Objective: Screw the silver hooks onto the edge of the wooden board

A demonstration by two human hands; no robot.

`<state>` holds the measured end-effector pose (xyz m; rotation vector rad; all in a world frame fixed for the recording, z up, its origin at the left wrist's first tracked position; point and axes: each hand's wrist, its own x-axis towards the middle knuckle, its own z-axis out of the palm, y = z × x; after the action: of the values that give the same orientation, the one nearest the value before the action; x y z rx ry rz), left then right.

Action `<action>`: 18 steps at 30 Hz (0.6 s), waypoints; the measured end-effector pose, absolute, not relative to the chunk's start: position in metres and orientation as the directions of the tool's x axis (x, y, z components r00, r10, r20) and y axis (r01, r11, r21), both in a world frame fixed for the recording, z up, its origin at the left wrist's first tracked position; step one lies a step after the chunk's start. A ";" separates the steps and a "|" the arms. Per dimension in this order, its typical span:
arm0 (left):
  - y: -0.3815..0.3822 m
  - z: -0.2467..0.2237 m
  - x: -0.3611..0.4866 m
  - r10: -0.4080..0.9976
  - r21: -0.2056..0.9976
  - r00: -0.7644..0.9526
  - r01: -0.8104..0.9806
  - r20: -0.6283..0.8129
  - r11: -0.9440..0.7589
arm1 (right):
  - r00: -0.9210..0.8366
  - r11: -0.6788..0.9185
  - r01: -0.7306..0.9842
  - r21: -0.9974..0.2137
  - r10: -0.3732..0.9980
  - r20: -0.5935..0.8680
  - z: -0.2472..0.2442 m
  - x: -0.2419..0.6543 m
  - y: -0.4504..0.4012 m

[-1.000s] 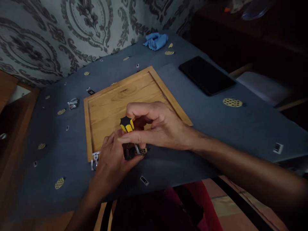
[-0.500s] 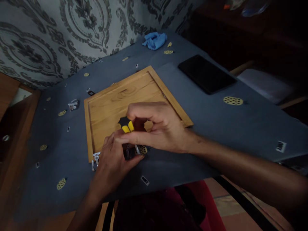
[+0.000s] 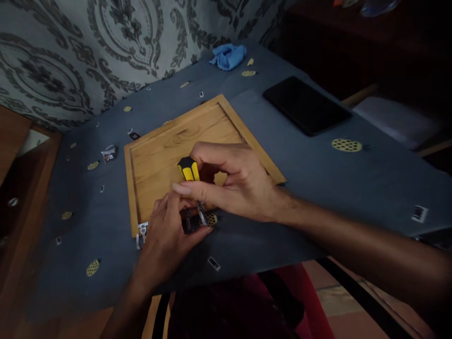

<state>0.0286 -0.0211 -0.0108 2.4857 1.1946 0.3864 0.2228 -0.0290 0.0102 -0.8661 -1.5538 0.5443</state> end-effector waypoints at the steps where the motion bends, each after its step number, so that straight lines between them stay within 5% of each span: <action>1: -0.021 -0.011 0.029 0.794 0.436 0.603 0.694 0.085 -0.573 | -0.015 0.605 0.225 -0.764 0.786 0.618 0.010 0.222 -0.029; 9: -0.021 -0.011 0.027 0.811 0.453 0.583 0.709 0.054 -0.540 | -0.086 0.587 0.267 -0.764 0.804 0.588 0.014 0.223 -0.031; 18: -0.021 -0.012 0.027 0.798 0.421 0.601 0.712 0.048 -0.562 | -0.262 0.539 0.116 -0.834 0.827 0.497 0.020 0.233 -0.030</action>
<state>0.0270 -0.0206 -0.0117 2.4713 1.2166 0.3312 0.2327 -0.0298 0.0196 -0.7959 -1.7185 0.8392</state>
